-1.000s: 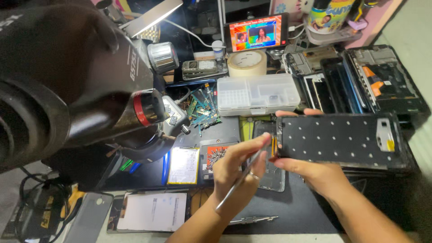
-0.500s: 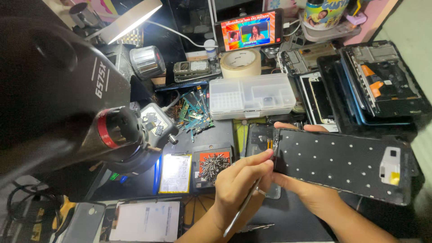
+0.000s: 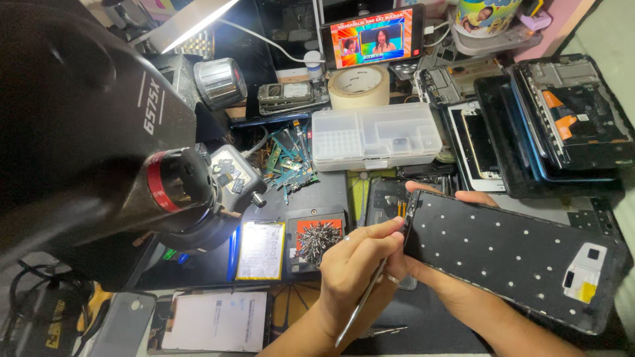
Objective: The person uses a metal spudger to pry and separate the screen assembly from the phone chassis, then removes the battery and continues to work on the internal components of a smartphone.
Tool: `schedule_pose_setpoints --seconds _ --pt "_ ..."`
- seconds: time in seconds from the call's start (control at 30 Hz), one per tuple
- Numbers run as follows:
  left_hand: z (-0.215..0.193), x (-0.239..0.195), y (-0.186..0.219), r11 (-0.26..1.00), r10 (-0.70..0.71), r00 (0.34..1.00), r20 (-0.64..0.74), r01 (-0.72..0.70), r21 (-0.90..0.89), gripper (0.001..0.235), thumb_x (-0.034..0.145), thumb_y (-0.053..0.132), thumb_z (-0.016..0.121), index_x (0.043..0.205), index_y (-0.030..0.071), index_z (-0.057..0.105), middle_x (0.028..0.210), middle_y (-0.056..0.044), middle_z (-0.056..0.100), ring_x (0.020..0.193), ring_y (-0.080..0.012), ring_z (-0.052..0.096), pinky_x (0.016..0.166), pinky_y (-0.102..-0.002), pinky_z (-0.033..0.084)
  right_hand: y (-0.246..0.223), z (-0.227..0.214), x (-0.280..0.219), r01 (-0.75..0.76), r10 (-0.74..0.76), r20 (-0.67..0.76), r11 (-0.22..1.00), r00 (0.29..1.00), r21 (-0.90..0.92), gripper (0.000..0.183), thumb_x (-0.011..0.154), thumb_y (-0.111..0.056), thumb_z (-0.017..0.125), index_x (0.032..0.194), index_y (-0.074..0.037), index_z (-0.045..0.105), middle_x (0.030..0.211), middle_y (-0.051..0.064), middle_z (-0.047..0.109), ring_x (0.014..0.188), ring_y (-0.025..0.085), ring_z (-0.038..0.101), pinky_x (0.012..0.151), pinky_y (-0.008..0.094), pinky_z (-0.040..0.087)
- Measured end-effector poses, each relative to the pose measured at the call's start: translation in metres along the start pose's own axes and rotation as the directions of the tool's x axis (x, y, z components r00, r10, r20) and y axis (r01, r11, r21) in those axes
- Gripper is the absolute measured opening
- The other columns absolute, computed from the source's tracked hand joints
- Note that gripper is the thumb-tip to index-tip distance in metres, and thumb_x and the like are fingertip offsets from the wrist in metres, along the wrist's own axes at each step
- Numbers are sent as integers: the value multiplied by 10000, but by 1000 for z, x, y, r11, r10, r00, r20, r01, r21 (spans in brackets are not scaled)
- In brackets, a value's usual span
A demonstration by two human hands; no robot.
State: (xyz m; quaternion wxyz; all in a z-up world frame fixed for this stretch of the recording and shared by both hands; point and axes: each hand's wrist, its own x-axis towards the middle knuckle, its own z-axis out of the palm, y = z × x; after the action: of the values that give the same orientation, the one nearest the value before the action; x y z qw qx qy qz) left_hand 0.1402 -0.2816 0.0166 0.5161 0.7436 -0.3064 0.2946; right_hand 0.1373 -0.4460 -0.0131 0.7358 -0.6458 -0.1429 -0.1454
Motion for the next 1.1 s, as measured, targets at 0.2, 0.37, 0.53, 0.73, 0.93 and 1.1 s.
schedule_pose_setpoints --seconds 0.2,0.37,0.53,0.73,0.93,1.1 --pt "2 -2 0 999 22 1000 8 -22 26 109 946 -45 732 1010 -20 648 1124 -213 747 921 -307 777 803 -336 631 1 3 -2 -25 24 -28 999 999 -33 895 720 55 841 1375 -208 291 1455 235 579 1114 204 702 917 345 629" --pt "2 -3 -1 998 53 998 42 -55 32 150 927 -47 736 1054 -40 655 1144 -239 729 982 -343 771 860 -363 634 0 3 -5 -53 53 -36 999 998 -11 869 749 53 826 1383 -197 287 1421 235 601 1097 200 703 900 344 628" --pt "2 -2 0 996 74 996 50 -76 36 177 911 -63 741 1066 -52 656 1150 -253 725 1005 -352 770 877 -370 636 -4 2 -3 -14 11 -28 996 1000 -88 856 748 38 835 1360 -172 275 1412 208 624 1112 190 703 913 327 617" --pt "5 -1 3 994 83 996 41 -85 61 167 919 -66 738 1066 -66 658 1143 -255 724 1007 -351 771 874 -368 638 -9 4 -3 -24 20 -38 995 999 -98 838 763 10 834 1354 -140 260 1393 194 629 1096 181 704 931 309 604" --pt "7 0 5 995 81 996 31 -82 53 155 932 -67 727 1072 -70 661 1137 -256 725 1001 -351 771 874 -369 636 -22 5 0 -71 62 -45 972 997 -223 820 741 -28 849 1315 -75 265 1351 125 658 1005 129 712 887 263 581" --pt "8 -1 5 995 78 997 18 -79 63 158 934 -68 722 1080 -62 663 1134 -248 728 1002 -350 774 879 -367 636 -32 7 3 -109 104 -35 904 994 -413 756 709 -36 864 1274 -54 362 1284 81 698 890 112 719 805 240 557"
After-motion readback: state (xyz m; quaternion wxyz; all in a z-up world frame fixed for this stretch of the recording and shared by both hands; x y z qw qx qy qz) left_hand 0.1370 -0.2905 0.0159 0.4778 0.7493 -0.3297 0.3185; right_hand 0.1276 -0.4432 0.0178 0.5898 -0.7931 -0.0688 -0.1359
